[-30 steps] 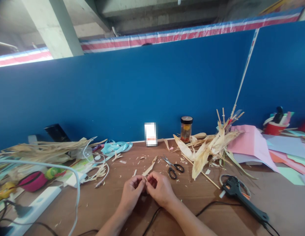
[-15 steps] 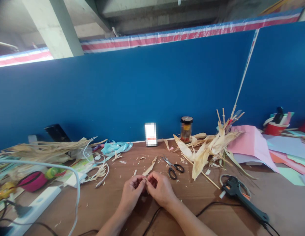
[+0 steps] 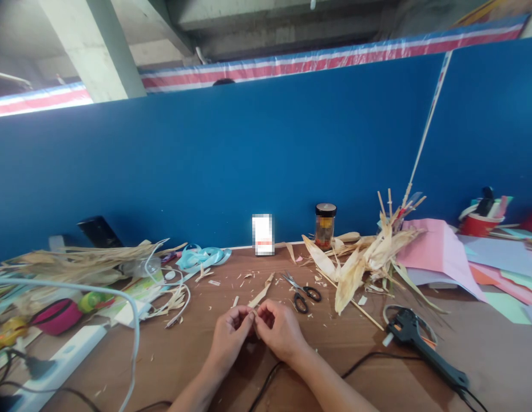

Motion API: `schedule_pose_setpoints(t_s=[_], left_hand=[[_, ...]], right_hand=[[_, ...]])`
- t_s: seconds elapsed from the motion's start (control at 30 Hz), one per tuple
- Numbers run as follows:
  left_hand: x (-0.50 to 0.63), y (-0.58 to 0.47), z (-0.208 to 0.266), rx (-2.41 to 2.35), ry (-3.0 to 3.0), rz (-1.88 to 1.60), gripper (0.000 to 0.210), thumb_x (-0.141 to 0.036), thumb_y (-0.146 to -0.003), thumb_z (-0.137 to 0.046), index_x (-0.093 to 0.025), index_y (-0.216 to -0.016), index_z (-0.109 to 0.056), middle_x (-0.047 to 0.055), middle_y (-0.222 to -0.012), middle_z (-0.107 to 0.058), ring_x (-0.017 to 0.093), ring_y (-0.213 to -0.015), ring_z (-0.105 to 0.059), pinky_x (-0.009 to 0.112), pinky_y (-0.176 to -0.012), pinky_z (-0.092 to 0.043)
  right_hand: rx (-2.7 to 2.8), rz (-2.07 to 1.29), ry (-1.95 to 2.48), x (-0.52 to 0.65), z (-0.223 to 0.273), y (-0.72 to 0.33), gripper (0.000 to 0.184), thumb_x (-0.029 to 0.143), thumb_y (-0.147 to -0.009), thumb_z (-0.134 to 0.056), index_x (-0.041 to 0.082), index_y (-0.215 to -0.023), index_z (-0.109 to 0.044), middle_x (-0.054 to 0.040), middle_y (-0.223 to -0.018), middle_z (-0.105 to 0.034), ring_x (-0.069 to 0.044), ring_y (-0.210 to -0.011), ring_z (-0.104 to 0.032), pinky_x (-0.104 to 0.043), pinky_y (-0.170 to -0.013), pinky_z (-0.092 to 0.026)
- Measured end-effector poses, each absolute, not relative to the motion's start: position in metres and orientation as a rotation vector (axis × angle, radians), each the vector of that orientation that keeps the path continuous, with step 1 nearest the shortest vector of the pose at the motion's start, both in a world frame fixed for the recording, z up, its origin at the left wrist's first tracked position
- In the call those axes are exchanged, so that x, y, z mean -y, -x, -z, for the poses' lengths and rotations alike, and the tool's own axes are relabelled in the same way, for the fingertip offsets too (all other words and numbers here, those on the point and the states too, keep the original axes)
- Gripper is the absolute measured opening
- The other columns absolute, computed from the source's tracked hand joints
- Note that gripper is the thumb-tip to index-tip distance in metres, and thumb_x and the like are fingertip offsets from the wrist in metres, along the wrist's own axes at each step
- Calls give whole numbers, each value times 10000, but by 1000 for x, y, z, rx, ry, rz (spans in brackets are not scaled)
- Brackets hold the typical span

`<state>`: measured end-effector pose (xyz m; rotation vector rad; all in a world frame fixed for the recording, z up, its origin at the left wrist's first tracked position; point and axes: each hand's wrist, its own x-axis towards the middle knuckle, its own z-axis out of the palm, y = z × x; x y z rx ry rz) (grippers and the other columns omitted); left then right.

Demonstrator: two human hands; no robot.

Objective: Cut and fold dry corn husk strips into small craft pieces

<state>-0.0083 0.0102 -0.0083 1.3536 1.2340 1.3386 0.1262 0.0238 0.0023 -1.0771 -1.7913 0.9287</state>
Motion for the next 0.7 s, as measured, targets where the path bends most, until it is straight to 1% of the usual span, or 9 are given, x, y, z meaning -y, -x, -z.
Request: schedule_pose_setpoints(t_s=[0.2,0.43,0.57,0.7], left_hand=[[-12,8,12,-1245,-1351,-1321,209,-316,-720,-546,-114,-725,-599,9,-591,-566,97,-518,-485,188,-505,-387],[-11,9,11,-1250,-1373,-1308,209,-307,-729,-536,-109,-723,-601,-2,-563,-546,86,-497,-456,183,-486,-365],[-11,9,11,-1249,-1371,-1303,215,-313,-730,-535,-110,-733,-604,7,-590,-563,89,-511,-468,189,-500,-375],[-12,9,12,-1237,-1346,-1315,219,-324,-717,-548,-112,-733,-602,0,-570,-556,90,-496,-469,191,-491,-377]], right_hand=[[1778,-952,1064,-23,-4,-126,139,278,-754,-481,163,-691,-527,10,-585,-552,-104,-528,-490,-185,-499,-382],[1786,-905,1081,-25,-1,-127,116,265,-748,-487,168,-698,-526,10,-596,-552,-108,-539,-489,-187,-505,-381],[1783,-913,1076,-26,-1,-127,122,261,-752,-483,167,-688,-528,9,-596,-552,-106,-536,-487,-188,-510,-384],[1781,-910,1071,-25,0,-127,129,259,-757,-478,168,-683,-531,9,-594,-551,-106,-540,-489,-189,-515,-385]])
